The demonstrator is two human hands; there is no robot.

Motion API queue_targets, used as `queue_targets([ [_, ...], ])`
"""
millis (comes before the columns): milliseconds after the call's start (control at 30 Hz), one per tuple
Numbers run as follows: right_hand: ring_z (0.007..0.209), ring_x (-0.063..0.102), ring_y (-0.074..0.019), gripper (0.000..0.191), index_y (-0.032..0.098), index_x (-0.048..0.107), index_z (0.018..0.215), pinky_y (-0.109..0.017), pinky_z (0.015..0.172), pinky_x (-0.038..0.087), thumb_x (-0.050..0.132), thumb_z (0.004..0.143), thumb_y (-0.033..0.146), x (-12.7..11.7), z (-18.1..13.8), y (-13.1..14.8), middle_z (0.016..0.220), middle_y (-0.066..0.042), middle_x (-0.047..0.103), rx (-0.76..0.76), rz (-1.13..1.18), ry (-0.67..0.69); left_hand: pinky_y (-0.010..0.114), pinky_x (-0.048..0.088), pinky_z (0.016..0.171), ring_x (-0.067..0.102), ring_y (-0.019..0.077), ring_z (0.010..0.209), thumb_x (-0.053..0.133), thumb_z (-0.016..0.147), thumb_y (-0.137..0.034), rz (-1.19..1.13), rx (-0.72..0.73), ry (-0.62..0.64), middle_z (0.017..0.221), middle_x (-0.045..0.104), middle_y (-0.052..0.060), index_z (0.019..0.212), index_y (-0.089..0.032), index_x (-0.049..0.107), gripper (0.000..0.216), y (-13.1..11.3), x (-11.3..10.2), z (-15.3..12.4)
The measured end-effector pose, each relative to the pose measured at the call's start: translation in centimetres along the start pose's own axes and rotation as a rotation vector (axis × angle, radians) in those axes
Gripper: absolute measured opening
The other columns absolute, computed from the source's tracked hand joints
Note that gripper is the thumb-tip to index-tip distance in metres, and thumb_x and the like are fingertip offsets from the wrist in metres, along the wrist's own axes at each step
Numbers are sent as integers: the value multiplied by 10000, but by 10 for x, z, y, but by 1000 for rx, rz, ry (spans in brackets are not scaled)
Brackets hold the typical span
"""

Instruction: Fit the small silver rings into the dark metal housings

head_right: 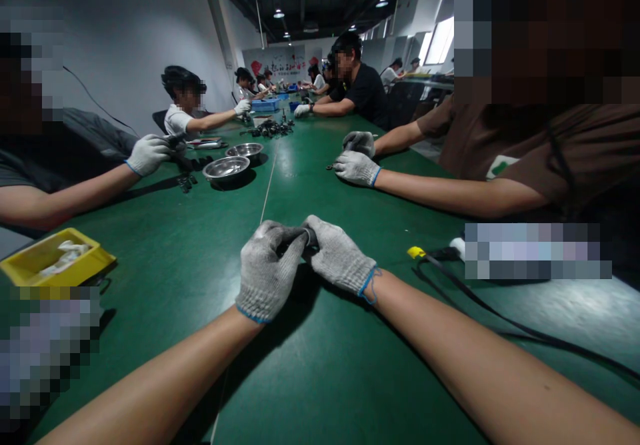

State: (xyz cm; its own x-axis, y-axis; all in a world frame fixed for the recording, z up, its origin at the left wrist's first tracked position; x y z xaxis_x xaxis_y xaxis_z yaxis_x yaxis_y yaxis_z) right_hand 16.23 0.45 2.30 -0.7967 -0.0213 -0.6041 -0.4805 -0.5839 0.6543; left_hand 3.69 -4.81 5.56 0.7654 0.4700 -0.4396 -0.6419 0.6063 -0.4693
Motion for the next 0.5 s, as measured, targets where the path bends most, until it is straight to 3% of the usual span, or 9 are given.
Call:
queue_targets([
  [133,703,567,-169,131,230,511,862,-297,696,444,590,773,177,-1,-1,0,799,-6,628,3,31,-7,298,583,778,689,181,839,636,994,-234,74,92,19,933,716,59,1006,-200,790,159,-5,0,-2],
  [333,738,566,-180,154,231,511,888,-293,685,463,611,774,201,-5,-2,-5,805,-7,632,13,119,-61,380,604,811,665,244,930,509,1041,-305,262,239,150,1069,682,127,1223,-186,724,306,-25,6,-5],
  [500,691,508,-171,133,238,481,834,-290,634,438,606,790,255,-9,-2,-3,751,7,585,2,214,-122,447,600,916,638,278,1063,539,1016,-351,138,201,196,1186,617,150,1313,-179,666,366,-24,8,-6],
])
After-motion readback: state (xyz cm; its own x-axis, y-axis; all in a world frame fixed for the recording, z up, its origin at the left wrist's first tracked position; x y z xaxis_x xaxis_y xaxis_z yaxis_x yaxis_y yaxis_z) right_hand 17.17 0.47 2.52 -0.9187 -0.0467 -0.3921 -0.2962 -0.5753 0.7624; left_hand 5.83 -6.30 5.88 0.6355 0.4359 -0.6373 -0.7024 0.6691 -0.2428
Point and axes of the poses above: each hand's wrist, its own z-axis towards the middle knuckle, its own x-axis out of the palm, y = z × x, the point moved 8 cm from there along z, towards the middle knuckle
